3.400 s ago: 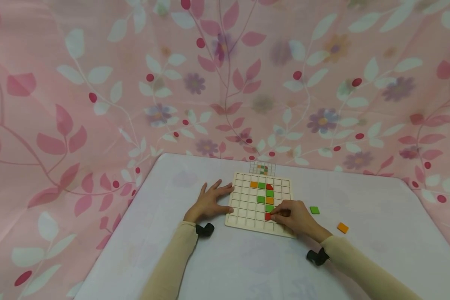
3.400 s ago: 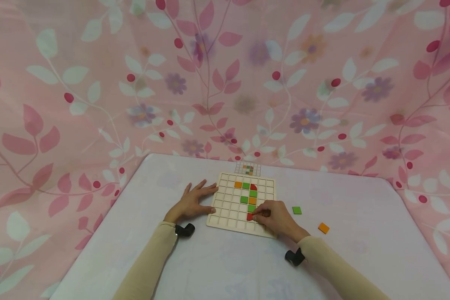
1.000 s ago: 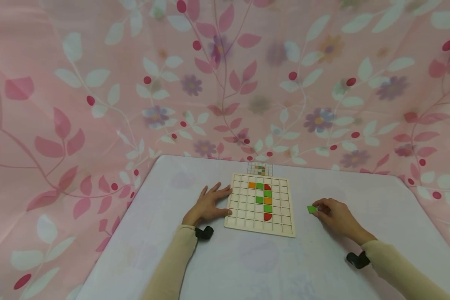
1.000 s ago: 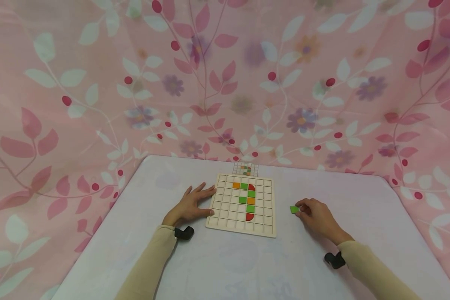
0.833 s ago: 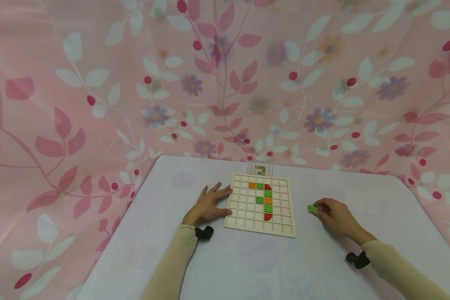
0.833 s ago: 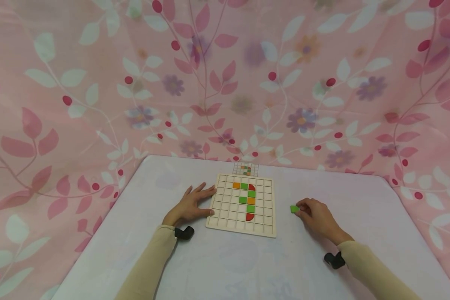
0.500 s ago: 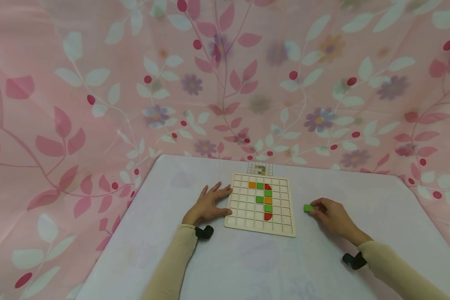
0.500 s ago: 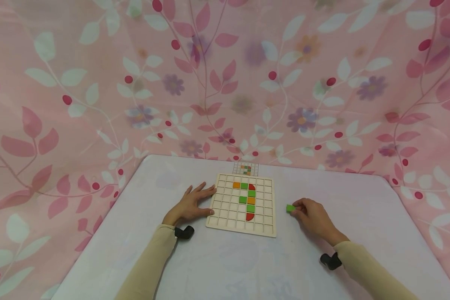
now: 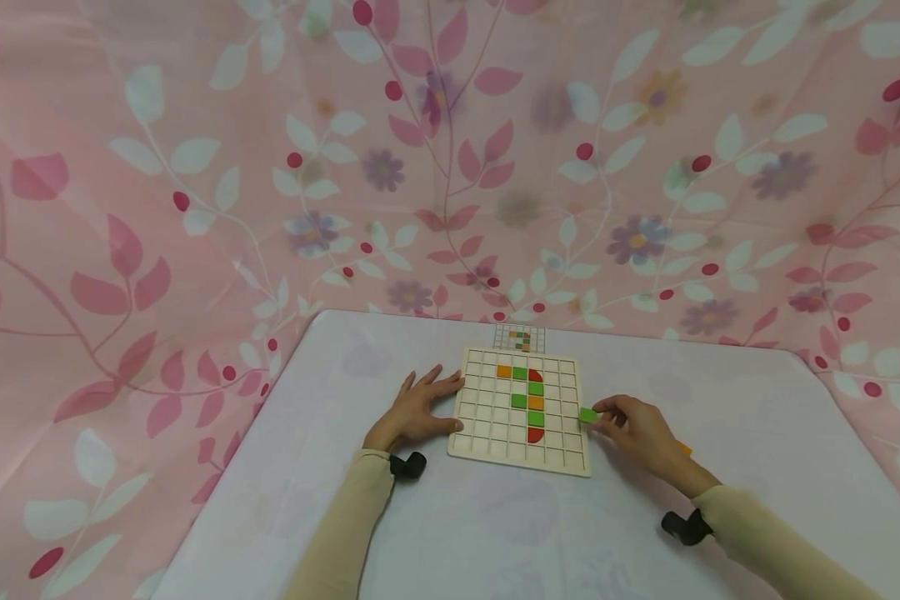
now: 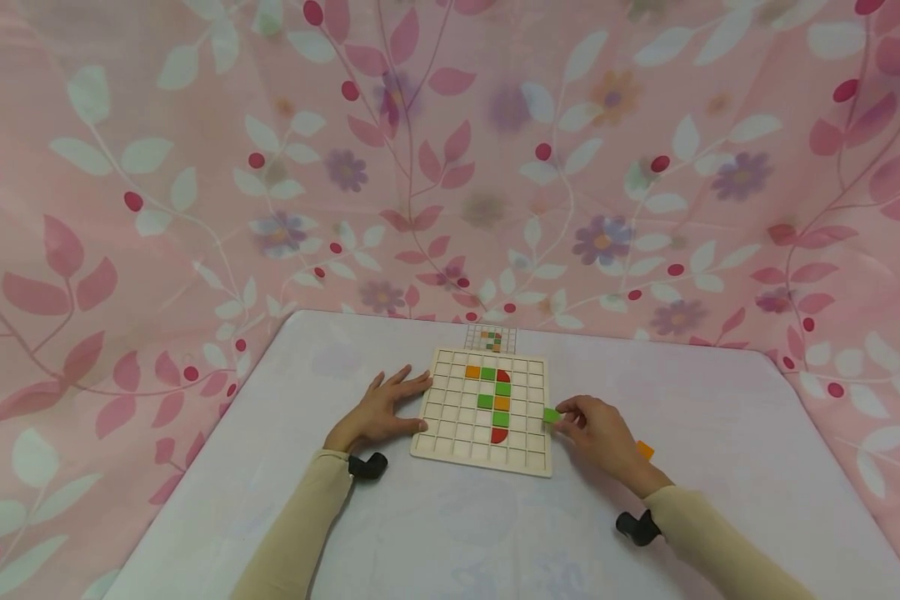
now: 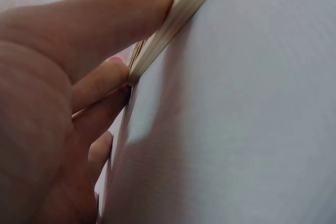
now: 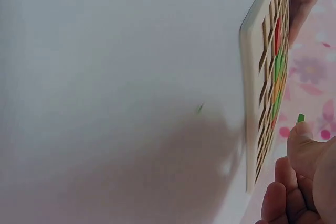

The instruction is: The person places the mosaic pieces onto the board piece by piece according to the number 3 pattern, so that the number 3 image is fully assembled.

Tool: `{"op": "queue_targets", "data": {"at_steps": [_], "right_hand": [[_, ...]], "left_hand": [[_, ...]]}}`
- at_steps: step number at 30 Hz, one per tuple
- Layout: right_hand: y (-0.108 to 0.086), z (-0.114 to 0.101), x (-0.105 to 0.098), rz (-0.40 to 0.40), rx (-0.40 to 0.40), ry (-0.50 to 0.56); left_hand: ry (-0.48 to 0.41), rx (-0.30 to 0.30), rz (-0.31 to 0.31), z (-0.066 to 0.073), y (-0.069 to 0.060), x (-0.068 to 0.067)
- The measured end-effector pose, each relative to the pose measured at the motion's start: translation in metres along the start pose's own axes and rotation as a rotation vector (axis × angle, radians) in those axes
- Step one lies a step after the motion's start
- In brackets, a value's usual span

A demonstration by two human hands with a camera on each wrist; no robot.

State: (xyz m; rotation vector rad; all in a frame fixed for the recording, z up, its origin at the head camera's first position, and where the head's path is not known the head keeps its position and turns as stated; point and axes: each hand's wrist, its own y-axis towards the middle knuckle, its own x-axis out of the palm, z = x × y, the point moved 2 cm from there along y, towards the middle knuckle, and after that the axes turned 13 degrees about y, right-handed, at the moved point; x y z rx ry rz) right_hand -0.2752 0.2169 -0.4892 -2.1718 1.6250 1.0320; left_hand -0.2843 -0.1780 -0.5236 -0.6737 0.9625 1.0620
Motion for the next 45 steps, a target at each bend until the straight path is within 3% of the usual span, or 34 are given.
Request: {"op": "queue_targets", "data": {"at_steps": [7, 30, 45], "right_hand": [[0.002, -0.017, 0.017, -0.050, 0.028, 0.028], [0.010, -0.047, 0.061, -0.122, -0.079, 0.093], [0.012, -0.055, 0.077, -0.134, -0.089, 0.024]], "left_hand": [[-0.007, 0.000, -0.005, -0.001, -0.001, 0.000], [-0.004, 0.010, 0.014, 0.000, -0.003, 0.000], [-0.004, -0.006, 0.013, 0.002, -0.002, -0.001]]}}
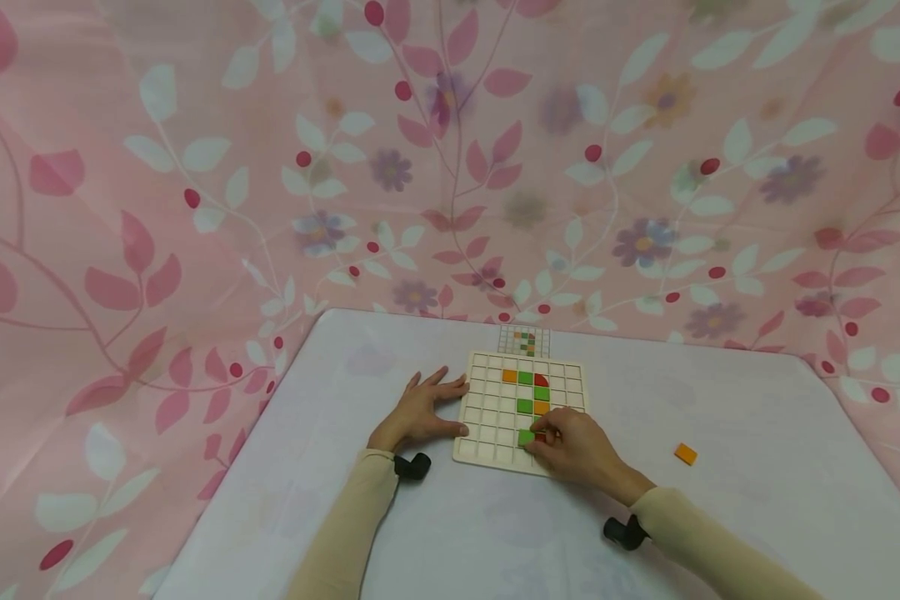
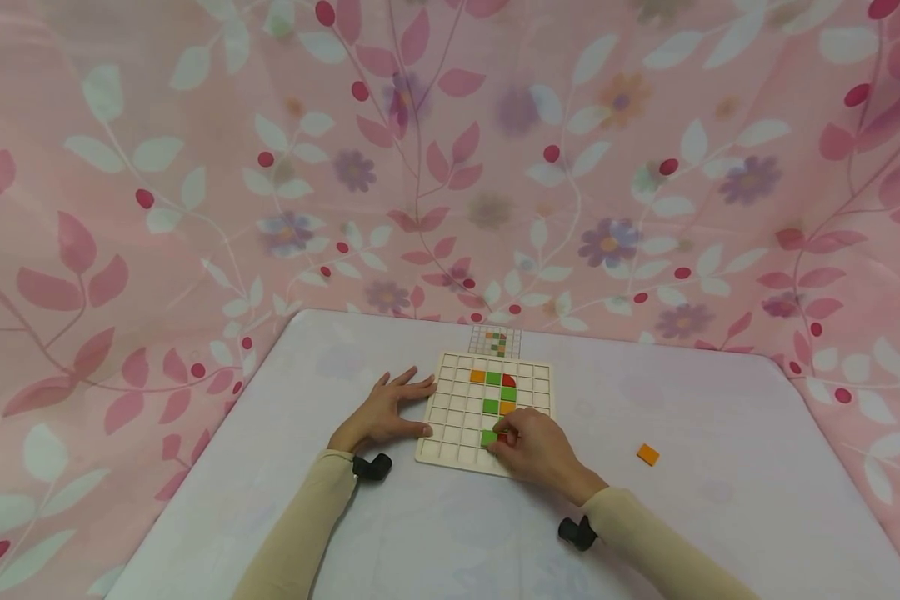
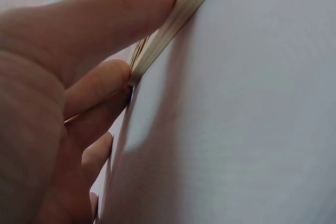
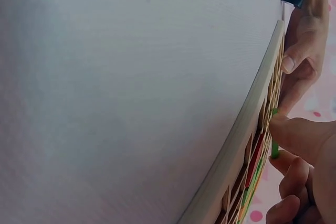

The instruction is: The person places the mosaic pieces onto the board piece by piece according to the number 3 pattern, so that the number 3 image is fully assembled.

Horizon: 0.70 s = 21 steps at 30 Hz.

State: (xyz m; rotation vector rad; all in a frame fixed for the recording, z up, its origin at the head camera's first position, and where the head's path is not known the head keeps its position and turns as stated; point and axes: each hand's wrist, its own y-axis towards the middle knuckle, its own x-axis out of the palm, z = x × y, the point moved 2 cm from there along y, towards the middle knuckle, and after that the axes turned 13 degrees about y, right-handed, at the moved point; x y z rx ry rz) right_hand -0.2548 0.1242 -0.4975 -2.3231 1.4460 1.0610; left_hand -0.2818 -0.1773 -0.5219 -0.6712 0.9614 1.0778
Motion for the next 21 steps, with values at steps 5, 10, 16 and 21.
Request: {"op": "queue_targets", "data": {"at_steps": [5, 10, 16, 21], "right_hand": [[-0.0002, 0.0004, 0.0013, -0.008, -0.011, -0.024], [-0.0002, 0.0005, 0.0018, -0.014, -0.024, -0.045], [0.0008, -0.0007, 0.0021, -0.019, -0.028, -0.059], [0.0020, -0.0006, 0.0027, -0.019, -0.024, -0.051]], "left_hand": [[-0.007, 0.003, 0.000, 0.0013, -0.0002, -0.0008], [-0.007, 0.014, 0.003, 0.0024, -0.0007, -0.0012], [-0.001, 0.009, 0.003, 0.0021, -0.0011, 0.0000], [-0.007, -0.002, -0.011, 0.0030, -0.0013, 0.0001]]}}
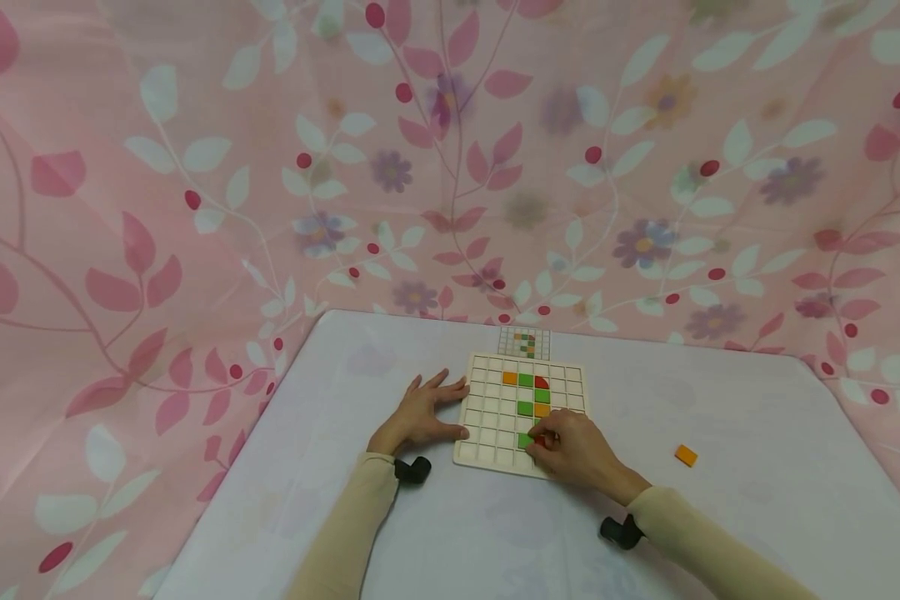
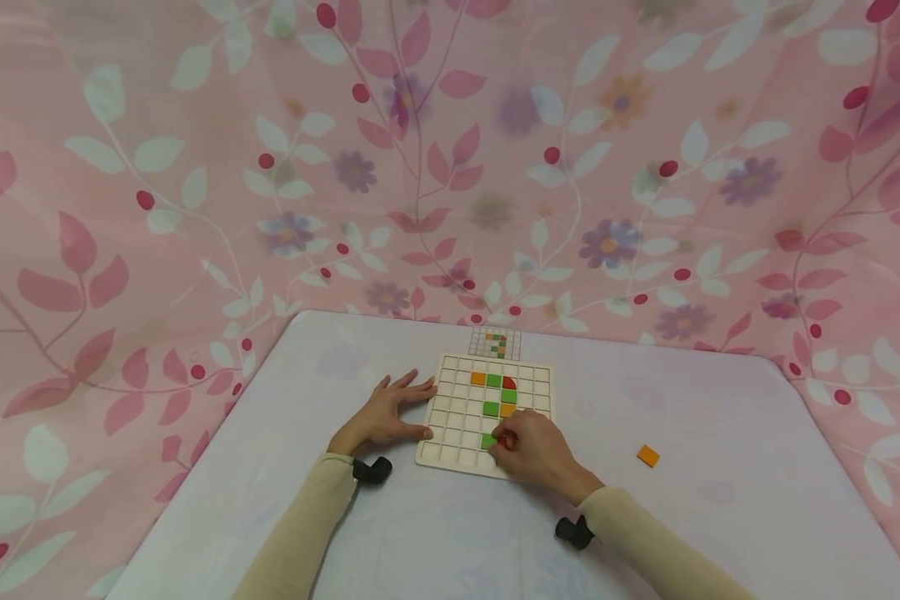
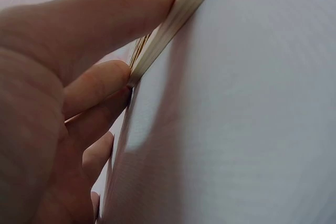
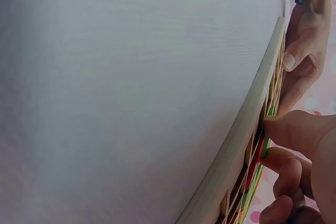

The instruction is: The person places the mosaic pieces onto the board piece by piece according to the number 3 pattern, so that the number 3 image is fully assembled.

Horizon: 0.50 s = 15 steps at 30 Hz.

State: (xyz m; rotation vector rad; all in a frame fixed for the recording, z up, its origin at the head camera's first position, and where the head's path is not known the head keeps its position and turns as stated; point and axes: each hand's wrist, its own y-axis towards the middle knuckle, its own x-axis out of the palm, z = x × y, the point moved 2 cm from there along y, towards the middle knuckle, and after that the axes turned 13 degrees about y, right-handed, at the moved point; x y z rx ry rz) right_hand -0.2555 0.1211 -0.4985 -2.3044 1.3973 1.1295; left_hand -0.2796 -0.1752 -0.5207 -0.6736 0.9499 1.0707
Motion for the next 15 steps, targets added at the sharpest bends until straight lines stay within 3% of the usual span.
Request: {"op": "queue_targets", "data": {"at_steps": [15], "right_hand": [[0.0034, 0.0059, -0.0037, -0.065, -0.016, 0.126]], "left_hand": [[-0.001, -0.010, -0.018, -0.0005, -0.0006, 0.0012]]}}
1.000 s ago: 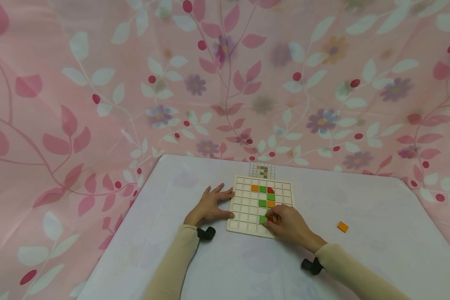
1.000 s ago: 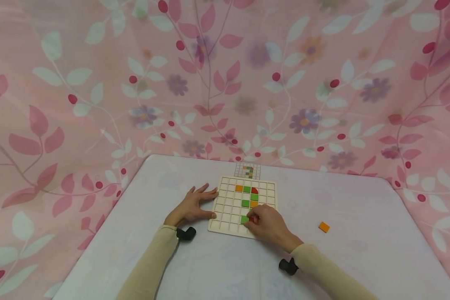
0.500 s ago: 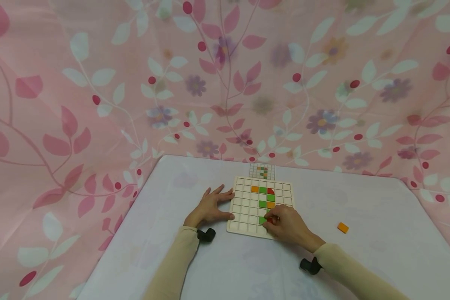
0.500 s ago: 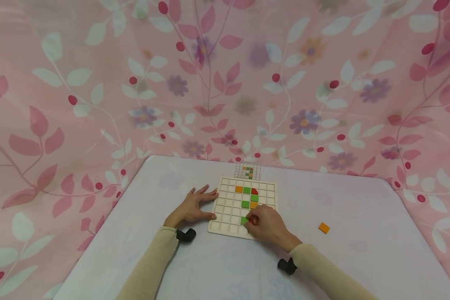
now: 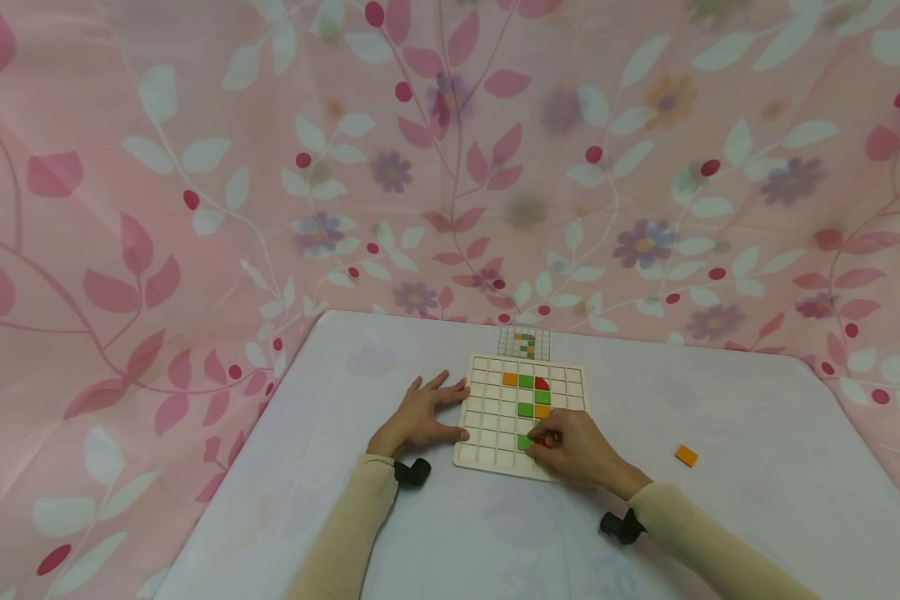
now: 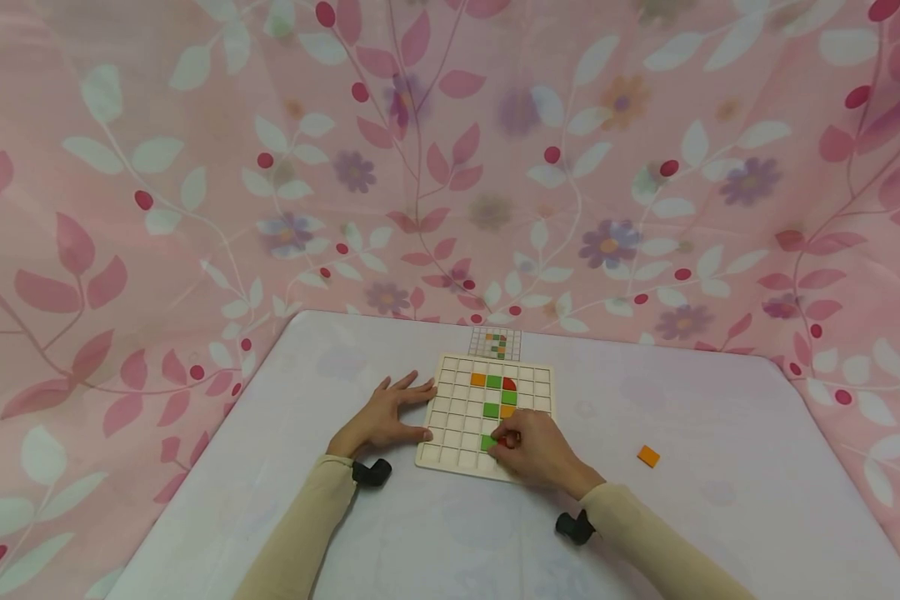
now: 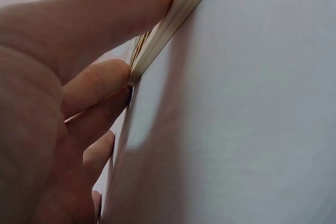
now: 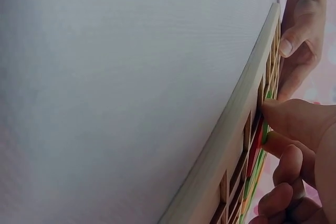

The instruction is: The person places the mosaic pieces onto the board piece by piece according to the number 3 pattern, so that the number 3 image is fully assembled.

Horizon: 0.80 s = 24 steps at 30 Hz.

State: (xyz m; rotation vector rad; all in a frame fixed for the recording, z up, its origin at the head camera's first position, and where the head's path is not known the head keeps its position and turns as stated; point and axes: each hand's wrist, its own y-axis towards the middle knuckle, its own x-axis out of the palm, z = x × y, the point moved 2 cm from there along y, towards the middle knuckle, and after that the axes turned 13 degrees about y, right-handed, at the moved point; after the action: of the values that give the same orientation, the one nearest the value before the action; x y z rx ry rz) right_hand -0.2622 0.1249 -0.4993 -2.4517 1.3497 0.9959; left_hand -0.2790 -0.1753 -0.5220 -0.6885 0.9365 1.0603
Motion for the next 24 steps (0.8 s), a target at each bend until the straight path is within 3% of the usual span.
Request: {"op": "queue_targets", "data": {"at_steps": [24], "right_hand": [[-0.0040, 0.0042, -0.0003, -0.001, -0.010, 0.009]], "left_hand": [[0.011, 0.016, 0.003, 0.0013, -0.0039, 0.0017]]}}
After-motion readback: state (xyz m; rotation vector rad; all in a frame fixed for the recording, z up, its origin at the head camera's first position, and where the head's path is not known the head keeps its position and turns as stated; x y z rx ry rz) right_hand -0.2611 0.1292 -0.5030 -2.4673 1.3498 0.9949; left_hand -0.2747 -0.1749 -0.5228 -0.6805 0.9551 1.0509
